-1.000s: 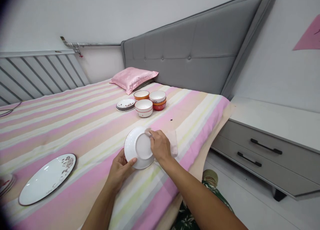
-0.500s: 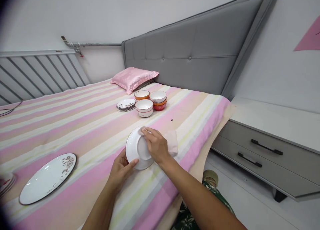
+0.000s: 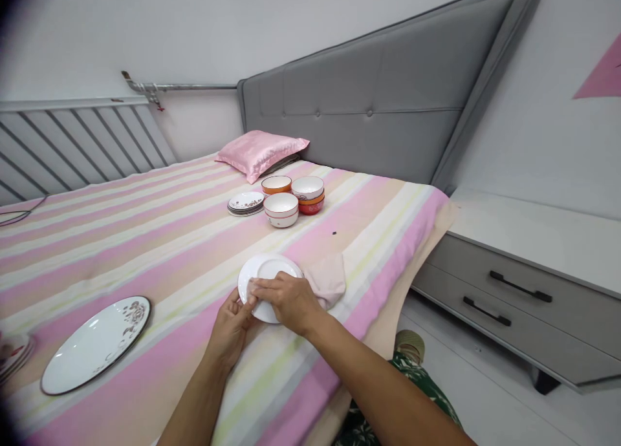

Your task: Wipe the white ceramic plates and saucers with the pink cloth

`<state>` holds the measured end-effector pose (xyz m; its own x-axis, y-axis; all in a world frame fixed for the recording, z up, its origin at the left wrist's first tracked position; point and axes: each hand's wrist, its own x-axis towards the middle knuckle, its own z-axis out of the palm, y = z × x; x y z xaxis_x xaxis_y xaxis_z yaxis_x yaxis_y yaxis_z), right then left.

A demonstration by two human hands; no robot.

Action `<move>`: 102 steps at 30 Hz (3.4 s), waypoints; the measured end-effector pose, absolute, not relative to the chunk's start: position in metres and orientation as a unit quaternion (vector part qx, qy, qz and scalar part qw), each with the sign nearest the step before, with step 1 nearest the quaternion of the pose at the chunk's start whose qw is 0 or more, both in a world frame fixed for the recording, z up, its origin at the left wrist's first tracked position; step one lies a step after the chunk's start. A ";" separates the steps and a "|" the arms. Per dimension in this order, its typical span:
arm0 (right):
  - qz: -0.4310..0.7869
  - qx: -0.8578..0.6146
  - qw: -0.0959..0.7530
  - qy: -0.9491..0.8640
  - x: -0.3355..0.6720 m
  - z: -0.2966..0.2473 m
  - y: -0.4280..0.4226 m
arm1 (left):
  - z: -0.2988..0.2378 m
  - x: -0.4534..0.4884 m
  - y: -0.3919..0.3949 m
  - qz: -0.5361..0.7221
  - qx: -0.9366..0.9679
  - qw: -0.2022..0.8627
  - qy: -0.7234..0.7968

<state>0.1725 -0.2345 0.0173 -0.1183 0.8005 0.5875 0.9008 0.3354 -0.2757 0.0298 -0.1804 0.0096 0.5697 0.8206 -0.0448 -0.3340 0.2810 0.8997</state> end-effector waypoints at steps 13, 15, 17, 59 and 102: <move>-0.061 -0.600 0.316 -0.732 0.178 0.017 -0.237 | -0.002 0.025 -0.162 0.476 0.303 0.777 0.278; -0.074 -0.616 0.338 -0.708 0.180 0.017 -0.237 | -0.001 0.024 -0.159 0.494 0.287 0.778 0.260; -0.083 -0.635 0.361 -0.678 0.182 0.017 -0.235 | 0.000 0.023 -0.157 0.511 0.275 0.776 0.248; -0.146 -0.683 0.447 -0.559 0.198 0.032 -0.230 | 0.010 0.028 -0.187 0.338 0.512 0.751 0.247; 0.068 -0.818 0.394 -0.413 0.222 0.020 -0.230 | -0.013 0.003 -0.146 0.201 0.903 0.210 0.316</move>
<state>0.2218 -0.2298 0.0200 0.6495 0.7297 0.2137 0.6220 -0.3483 -0.7013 0.0034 -0.1460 -0.0129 0.7199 0.6550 0.2297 0.4860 -0.7119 0.5069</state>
